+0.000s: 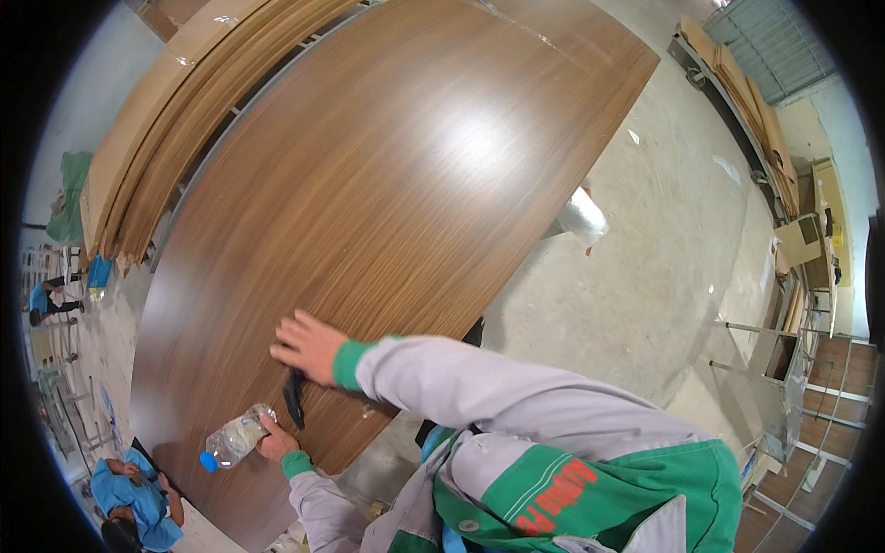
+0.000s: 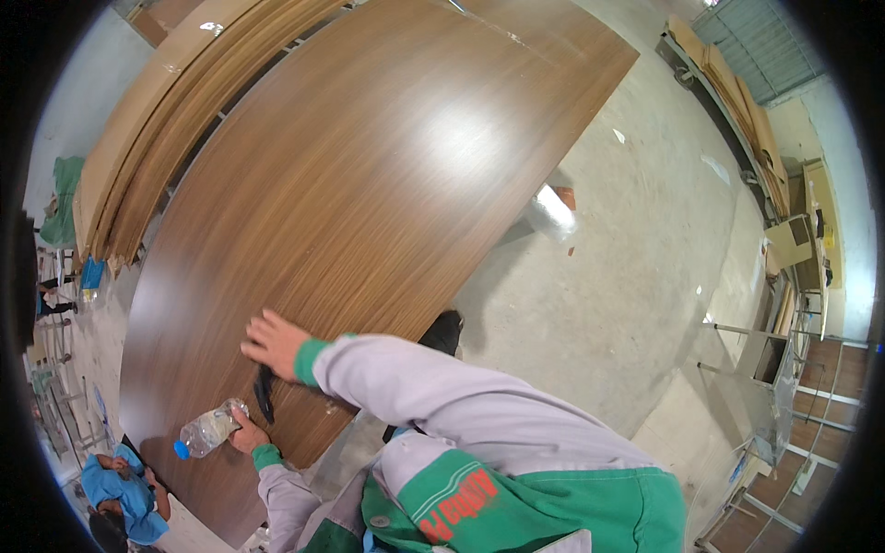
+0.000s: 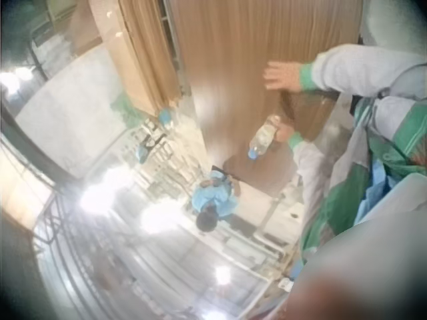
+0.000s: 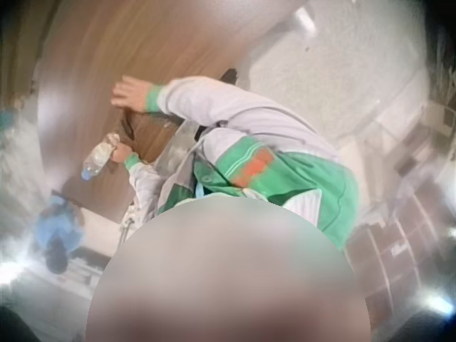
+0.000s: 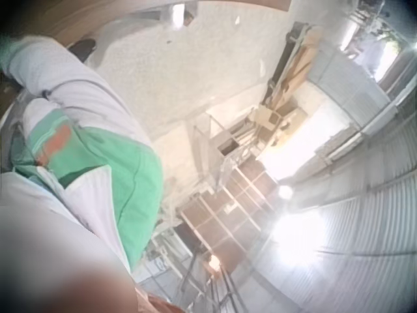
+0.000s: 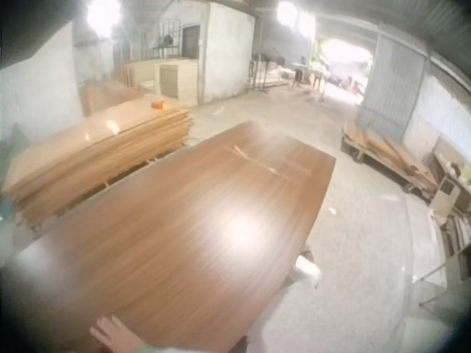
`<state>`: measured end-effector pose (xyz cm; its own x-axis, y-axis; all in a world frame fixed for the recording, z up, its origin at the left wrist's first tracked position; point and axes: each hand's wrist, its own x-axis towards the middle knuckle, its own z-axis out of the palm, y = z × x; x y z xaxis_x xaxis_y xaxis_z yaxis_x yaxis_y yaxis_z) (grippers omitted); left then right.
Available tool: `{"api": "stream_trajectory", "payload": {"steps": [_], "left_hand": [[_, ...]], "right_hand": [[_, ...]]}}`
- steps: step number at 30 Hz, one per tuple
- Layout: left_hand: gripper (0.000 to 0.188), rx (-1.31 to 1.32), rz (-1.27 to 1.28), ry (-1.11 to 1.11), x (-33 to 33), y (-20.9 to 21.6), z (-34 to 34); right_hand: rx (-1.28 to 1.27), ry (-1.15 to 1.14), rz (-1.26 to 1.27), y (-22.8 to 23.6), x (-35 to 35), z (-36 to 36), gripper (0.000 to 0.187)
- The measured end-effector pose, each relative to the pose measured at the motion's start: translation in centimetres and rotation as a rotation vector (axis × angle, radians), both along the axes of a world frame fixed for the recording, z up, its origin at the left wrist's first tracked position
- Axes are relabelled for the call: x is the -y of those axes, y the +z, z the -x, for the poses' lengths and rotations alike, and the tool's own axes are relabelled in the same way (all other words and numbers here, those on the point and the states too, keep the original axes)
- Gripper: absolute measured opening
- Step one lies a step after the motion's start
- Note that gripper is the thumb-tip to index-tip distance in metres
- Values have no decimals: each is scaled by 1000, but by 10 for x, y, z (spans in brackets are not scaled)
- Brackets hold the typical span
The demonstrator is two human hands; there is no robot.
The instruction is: The person scrapes residue from the edge of a large wooden tabletop using a utility knife, then wipes the entire surface with a cloth and water from a plastic bottle. The person moves around the table to clean all sides and edges, then places the bottle and cloth on the table.
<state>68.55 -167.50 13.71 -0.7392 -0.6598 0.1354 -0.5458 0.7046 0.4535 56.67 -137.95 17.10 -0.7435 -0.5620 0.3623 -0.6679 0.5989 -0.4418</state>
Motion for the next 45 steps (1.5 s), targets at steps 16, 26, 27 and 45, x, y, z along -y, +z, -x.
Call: {"api": "stream_trajectory", "payload": {"steps": [16, 26, 27, 45], "left_hand": [[57, -158, -162, -66, -99, 14, 71], [62, -254, -668, -593, -458, 21, 309], [62, -265, -744, -570, -480, 19, 318], [62, -509, -474, -291, -591, -2, 306]], "right_hand": [[27, -1639, 27, 49, -787, 31, 42], [31, -173, -43, -1, -411, 135, 62], [-56, -202, -155, 0, -440, 177, 58], [179, -142, -124, 17, -701, 157, 56]]}}
